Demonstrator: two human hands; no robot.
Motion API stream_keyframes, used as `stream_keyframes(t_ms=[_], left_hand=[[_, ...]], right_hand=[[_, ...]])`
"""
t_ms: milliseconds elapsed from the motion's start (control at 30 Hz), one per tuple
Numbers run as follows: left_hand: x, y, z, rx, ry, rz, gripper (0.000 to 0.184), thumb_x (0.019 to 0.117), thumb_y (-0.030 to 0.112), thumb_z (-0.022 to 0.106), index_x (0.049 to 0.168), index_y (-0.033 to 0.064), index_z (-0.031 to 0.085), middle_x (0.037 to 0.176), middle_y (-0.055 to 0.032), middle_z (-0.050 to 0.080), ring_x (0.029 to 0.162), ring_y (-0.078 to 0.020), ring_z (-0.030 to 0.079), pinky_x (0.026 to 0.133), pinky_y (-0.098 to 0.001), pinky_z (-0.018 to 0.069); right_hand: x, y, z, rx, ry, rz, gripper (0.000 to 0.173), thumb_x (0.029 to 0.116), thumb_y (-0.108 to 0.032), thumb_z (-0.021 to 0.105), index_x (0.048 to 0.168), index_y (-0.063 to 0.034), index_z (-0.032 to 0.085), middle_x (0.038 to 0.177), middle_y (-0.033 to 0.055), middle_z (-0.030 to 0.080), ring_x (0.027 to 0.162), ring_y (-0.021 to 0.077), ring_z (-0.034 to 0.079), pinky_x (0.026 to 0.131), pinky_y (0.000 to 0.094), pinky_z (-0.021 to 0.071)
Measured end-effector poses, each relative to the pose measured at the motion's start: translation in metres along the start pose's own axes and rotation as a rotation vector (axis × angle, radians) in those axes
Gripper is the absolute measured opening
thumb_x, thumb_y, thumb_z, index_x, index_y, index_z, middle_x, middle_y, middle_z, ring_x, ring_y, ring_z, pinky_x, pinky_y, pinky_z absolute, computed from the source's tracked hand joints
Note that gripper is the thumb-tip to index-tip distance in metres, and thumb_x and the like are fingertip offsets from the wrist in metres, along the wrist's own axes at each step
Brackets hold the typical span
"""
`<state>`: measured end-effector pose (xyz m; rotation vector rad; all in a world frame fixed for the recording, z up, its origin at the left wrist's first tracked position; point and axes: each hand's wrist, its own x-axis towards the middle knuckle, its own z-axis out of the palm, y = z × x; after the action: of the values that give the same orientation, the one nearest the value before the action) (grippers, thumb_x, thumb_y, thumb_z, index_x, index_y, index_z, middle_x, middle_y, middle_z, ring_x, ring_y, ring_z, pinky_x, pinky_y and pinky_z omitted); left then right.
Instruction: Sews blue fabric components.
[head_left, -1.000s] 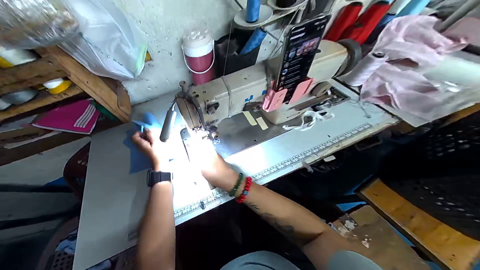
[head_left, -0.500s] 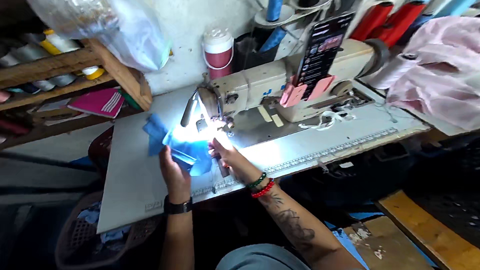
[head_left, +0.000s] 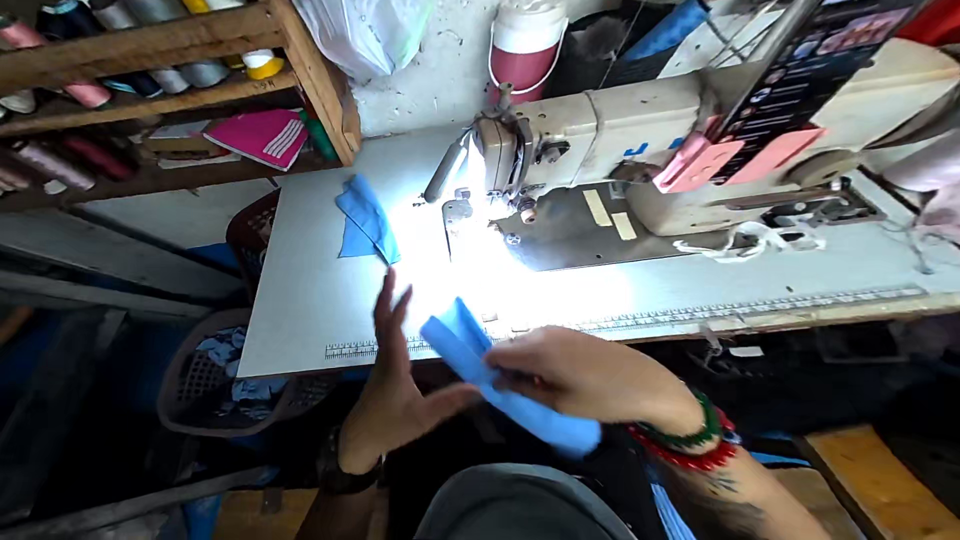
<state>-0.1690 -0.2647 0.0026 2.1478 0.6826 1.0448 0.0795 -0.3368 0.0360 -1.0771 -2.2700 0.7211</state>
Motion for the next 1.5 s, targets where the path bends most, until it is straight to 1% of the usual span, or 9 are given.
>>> stream_keyframes(t_ms=[100, 200, 333, 433, 600, 767, 900, 1067, 1500], left_hand=[[0.008, 0.025, -0.004, 0.148, -0.456, 0.077, 0.067, 0.0844, 0.064, 0.072, 0.134, 0.0203, 0.062, 0.164, -0.0109, 0.035, 0.155, -0.0294, 0.024, 0.122, -0.0658, 0.012], [0.023, 0.006, 0.005, 0.129, -0.745, 0.066, 0.027, 0.0926, 0.038, 0.072, 0.094, 0.0111, 0.069, 0.142, -0.0057, 0.06, 0.134, -0.0211, 0.052, 0.116, -0.0606, 0.0261], [0.037, -0.032, 0.0, -0.044, -0.809, -0.068, 0.019, 0.095, 0.023, 0.068, 0.101, 0.0049, 0.07, 0.096, -0.0048, 0.071, 0.089, -0.0112, 0.065, 0.084, -0.0342, 0.0521], [0.054, -0.046, 0.002, -0.289, -0.819, -0.275, 0.013, 0.0904, 0.015, 0.067, 0.097, 0.0046, 0.063, 0.077, 0.0032, 0.06, 0.069, -0.0006, 0.055, 0.063, -0.0205, 0.0468], [0.088, -0.067, 0.005, -0.065, -0.795, -0.301, 0.027, 0.0898, 0.016, 0.075, 0.113, 0.0032, 0.07, 0.091, -0.006, 0.072, 0.082, -0.0108, 0.068, 0.077, -0.0348, 0.0578], [0.111, -0.082, 0.004, 0.472, -0.765, -0.205, 0.037, 0.0875, 0.041, 0.078, 0.1, 0.0059, 0.076, 0.096, -0.0143, 0.072, 0.1, -0.0322, 0.067, 0.088, -0.0579, 0.0514], [0.109, -0.093, 0.011, 0.557, -0.53, -0.165, 0.064, 0.0799, 0.049, 0.083, 0.126, 0.0073, 0.067, 0.127, -0.0192, 0.063, 0.129, -0.0408, 0.051, 0.101, -0.0647, 0.0397], [0.076, -0.091, -0.004, 0.385, -0.324, 0.058, 0.013, 0.0923, 0.023, 0.072, 0.101, 0.0159, 0.078, 0.114, -0.0029, 0.071, 0.114, -0.0252, 0.058, 0.095, -0.0538, 0.0372], [0.028, -0.096, -0.019, 0.446, -0.333, -0.017, 0.018, 0.0956, 0.036, 0.067, 0.105, 0.0286, 0.08, 0.125, 0.0043, 0.067, 0.118, -0.0192, 0.054, 0.101, -0.0514, 0.031]], right_hand=[[-0.019, -0.004, 0.006, -0.021, -0.091, -0.071, 0.012, 0.0984, -0.016, 0.059, 0.103, -0.0095, 0.067, 0.085, 0.0039, 0.068, 0.073, 0.0154, 0.065, 0.064, 0.0344, 0.0549], [-0.034, 0.01, 0.008, -0.023, -0.069, 0.055, 0.013, 0.099, -0.018, 0.06, 0.108, -0.0115, 0.067, 0.086, 0.0026, 0.068, 0.073, 0.0143, 0.065, 0.064, 0.0341, 0.055], [-0.051, 0.042, 0.005, -0.01, -0.121, 0.353, 0.027, 0.0957, -0.014, 0.063, 0.122, -0.0161, 0.067, 0.094, 0.0057, 0.072, 0.081, 0.023, 0.07, 0.071, 0.0509, 0.0575], [-0.048, 0.07, 0.0, 0.02, -0.008, 0.425, 0.029, 0.0972, -0.015, 0.056, 0.122, -0.0133, 0.07, 0.089, 0.0061, 0.07, 0.076, 0.02, 0.066, 0.07, 0.0466, 0.0557], [-0.021, 0.1, -0.014, 0.005, 0.13, 0.469, 0.016, 0.0964, -0.017, 0.064, 0.109, -0.0108, 0.073, 0.083, 0.0024, 0.068, 0.071, 0.0131, 0.063, 0.065, 0.0395, 0.0533], [-0.006, 0.109, -0.019, -0.128, 0.179, 0.527, 0.016, 0.0952, -0.012, 0.068, 0.111, -0.0105, 0.072, 0.089, 0.0084, 0.07, 0.078, 0.0235, 0.067, 0.068, 0.05, 0.0537], [-0.004, 0.108, -0.013, -0.352, 0.276, 0.515, 0.031, 0.0916, -0.01, 0.072, 0.122, -0.007, 0.068, 0.113, 0.017, 0.065, 0.093, 0.0356, 0.068, 0.073, 0.058, 0.0552], [-0.027, 0.088, 0.003, -0.378, 0.34, 0.375, 0.015, 0.0936, -0.016, 0.065, 0.104, -0.0067, 0.071, 0.096, 0.0117, 0.063, 0.075, 0.0286, 0.064, 0.059, 0.0494, 0.0533], [-0.056, 0.09, 0.034, -0.363, 0.344, 0.454, 0.025, 0.097, -0.025, 0.06, 0.112, -0.0128, 0.076, 0.102, 0.0115, 0.066, 0.079, 0.0292, 0.065, 0.062, 0.0505, 0.0526]])
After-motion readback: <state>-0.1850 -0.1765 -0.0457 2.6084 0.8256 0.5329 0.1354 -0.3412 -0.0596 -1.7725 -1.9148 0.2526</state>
